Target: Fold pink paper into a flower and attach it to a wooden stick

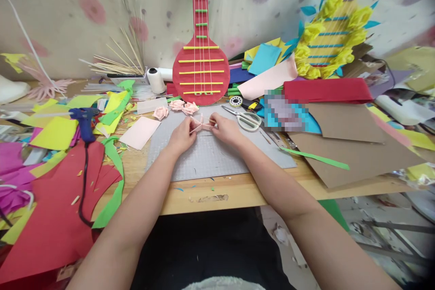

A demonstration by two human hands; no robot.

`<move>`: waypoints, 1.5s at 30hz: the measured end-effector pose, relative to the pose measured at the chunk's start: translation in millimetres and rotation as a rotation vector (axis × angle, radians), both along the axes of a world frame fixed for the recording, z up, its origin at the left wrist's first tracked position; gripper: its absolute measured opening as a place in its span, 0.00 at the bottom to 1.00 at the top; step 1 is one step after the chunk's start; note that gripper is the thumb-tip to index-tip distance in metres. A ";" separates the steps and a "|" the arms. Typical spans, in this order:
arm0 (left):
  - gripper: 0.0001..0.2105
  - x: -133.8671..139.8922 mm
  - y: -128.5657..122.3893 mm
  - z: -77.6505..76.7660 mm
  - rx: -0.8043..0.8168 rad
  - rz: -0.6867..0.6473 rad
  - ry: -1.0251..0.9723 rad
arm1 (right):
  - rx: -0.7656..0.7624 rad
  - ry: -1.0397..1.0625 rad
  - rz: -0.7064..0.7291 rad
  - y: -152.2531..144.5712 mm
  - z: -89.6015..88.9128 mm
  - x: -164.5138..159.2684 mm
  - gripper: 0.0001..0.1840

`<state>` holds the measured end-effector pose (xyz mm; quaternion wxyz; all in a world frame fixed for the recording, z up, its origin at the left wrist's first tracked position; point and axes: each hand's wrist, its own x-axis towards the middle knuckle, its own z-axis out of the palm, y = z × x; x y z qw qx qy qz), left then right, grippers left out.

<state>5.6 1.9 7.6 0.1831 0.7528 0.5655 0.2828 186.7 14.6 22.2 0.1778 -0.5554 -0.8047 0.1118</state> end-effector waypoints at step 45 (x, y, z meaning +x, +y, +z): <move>0.21 11.3 12.7 -18.7 0.128 -0.127 -0.584 | -0.197 0.796 0.111 5.0 -27.3 -17.8 0.09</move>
